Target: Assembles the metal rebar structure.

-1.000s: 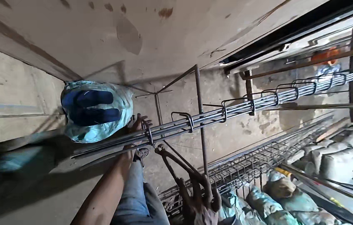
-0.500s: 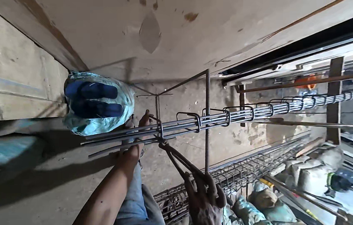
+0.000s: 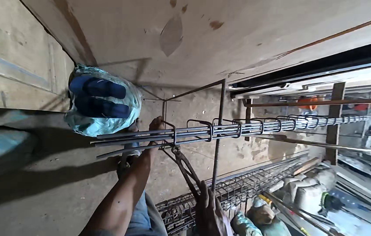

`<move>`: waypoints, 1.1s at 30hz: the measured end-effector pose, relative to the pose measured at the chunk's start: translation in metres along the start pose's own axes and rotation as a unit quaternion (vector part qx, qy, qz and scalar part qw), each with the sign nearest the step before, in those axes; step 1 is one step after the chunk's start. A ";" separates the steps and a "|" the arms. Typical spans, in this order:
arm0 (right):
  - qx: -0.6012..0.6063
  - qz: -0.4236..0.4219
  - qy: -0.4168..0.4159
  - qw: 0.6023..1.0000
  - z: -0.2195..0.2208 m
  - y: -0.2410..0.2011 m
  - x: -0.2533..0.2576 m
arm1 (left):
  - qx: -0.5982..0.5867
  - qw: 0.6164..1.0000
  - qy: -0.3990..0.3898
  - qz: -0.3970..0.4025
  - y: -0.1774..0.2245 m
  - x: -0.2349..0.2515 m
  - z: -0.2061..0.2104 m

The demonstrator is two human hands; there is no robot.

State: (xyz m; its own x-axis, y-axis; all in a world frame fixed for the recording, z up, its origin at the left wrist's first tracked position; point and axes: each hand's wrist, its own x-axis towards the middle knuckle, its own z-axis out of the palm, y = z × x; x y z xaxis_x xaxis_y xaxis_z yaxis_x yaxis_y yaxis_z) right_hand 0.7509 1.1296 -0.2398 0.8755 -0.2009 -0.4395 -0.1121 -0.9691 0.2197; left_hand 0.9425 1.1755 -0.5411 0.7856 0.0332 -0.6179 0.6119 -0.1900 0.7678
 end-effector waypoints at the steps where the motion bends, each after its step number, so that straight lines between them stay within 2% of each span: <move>1: 0.019 0.017 -0.028 0.999 -0.003 -0.002 0.001 | 0.006 1.000 0.003 0.000 0.001 0.000 0.000; 3: 0.105 0.049 -0.087 0.989 -0.013 -0.004 0.005 | -0.004 1.000 0.019 -0.007 0.001 0.001 0.000; 5: 0.229 0.085 -0.151 0.958 -0.026 0.001 0.013 | -0.022 0.999 0.025 -0.034 0.000 0.003 0.002; 9: 0.458 0.158 -0.297 0.823 -0.031 0.031 0.032 | -0.019 0.999 0.021 -0.032 -0.008 0.008 0.008; 10: 0.474 0.157 -0.315 0.807 -0.030 0.038 0.035 | -0.016 1.000 0.009 -0.025 -0.003 0.003 0.005; 11: 0.433 0.146 -0.330 0.826 -0.032 0.042 0.039 | -0.017 1.000 -0.006 -0.019 0.003 -0.004 0.000; 14: 0.161 0.109 -0.335 0.922 -0.053 0.025 0.044 | -0.012 1.000 0.003 -0.023 0.005 -0.004 0.000; 16: -0.015 0.023 -0.228 0.973 -0.059 0.012 0.036 | 0.000 1.000 0.009 -0.023 0.001 0.001 0.003; 17: -0.099 -0.028 -0.166 0.981 -0.061 0.011 0.033 | -0.004 1.000 0.010 -0.028 0.001 0.002 0.003; 20: -0.291 -0.136 0.018 0.947 -0.065 0.024 0.037 | -0.025 0.999 0.010 -0.020 -0.001 0.003 0.003; 23: -0.330 -0.210 0.102 0.915 -0.074 0.042 0.063 | 0.023 0.999 -0.029 -0.037 0.006 0.001 -0.002; 26: -0.317 -0.319 0.087 0.889 -0.099 0.063 0.117 | 0.011 0.999 -0.011 -0.037 -0.004 0.002 0.004; 30: -0.300 -0.502 0.024 0.811 -0.145 0.066 0.206 | -0.040 0.997 -0.027 -0.052 0.001 0.004 -0.006; 32: -0.309 -0.521 -0.010 0.796 -0.155 0.058 0.226 | -0.049 0.997 -0.029 -0.060 0.005 0.004 -0.008; 33: -0.316 -0.506 -0.030 0.802 -0.157 0.057 0.228 | -0.048 0.997 -0.028 -0.054 0.005 0.002 -0.007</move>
State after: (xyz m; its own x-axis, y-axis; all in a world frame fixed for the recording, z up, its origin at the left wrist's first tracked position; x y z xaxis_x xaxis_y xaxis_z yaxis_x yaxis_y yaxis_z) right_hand 1.0182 1.0512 -0.1912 0.3411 0.6179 -0.7084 0.9191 -0.3773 0.1134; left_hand 0.9478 1.1816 -0.5369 0.7092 -0.0075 -0.7050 0.7014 -0.0936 0.7066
